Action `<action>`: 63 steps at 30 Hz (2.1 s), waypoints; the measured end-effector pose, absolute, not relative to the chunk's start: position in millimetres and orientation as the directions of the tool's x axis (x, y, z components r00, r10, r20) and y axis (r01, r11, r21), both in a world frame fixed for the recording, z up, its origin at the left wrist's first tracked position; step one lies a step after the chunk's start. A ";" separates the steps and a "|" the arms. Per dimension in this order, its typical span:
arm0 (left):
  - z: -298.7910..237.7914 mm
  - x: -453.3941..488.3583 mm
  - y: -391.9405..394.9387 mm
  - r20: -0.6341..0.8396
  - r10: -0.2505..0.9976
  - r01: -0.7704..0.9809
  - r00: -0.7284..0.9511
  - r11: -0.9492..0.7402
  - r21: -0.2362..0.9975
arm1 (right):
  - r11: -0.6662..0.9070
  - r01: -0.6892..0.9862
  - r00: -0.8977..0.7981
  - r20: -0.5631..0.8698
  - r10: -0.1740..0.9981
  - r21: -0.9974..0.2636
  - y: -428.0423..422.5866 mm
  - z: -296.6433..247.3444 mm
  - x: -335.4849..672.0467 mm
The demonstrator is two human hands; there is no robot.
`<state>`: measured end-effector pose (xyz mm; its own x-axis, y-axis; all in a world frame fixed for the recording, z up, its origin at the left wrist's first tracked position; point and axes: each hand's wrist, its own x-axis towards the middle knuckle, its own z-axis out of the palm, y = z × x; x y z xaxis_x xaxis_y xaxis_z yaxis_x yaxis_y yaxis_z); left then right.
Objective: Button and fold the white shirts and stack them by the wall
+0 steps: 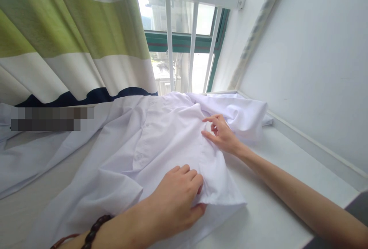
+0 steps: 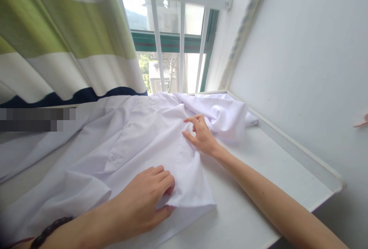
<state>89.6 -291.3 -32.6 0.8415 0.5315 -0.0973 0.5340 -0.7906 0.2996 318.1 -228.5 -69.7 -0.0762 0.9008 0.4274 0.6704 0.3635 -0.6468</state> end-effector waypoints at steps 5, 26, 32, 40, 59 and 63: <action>-19.0 82.0 -297.0 -0.124 0.547 0.560 0.828 -0.799 0.218 | 0.646 0.661 -0.600 0.249 0.760 -0.382 -242.0 -45.4 318.1; 28.7 25.3 -226.1 -0.048 0.585 0.572 0.810 -0.768 0.288 | 0.193 0.921 -0.222 -0.051 0.974 -0.339 -173.3 25.6 295.6; 6.7 10.7 -135.9 0.289 0.799 0.831 0.528 -0.556 0.019 | -0.036 0.943 0.019 -0.055 0.998 -0.332 -128.9 -3.1 259.0; -30.7 10.4 -78.2 0.361 0.827 0.888 0.431 -0.460 -0.007 | -0.062 0.957 0.054 -0.039 0.998 -0.283 -91.2 -24.9 265.0; 7.0 40.7 -123.8 0.254 0.731 0.751 0.633 -0.660 0.028 | -0.157 0.846 0.024 -0.259 0.966 -0.509 -124.5 -5.1 300.4; 1.2 47.9 -175.7 0.010 0.533 0.529 0.846 -0.842 0.102 | -0.164 0.918 0.007 -0.399 0.917 -0.360 -137.5 -12.2 301.5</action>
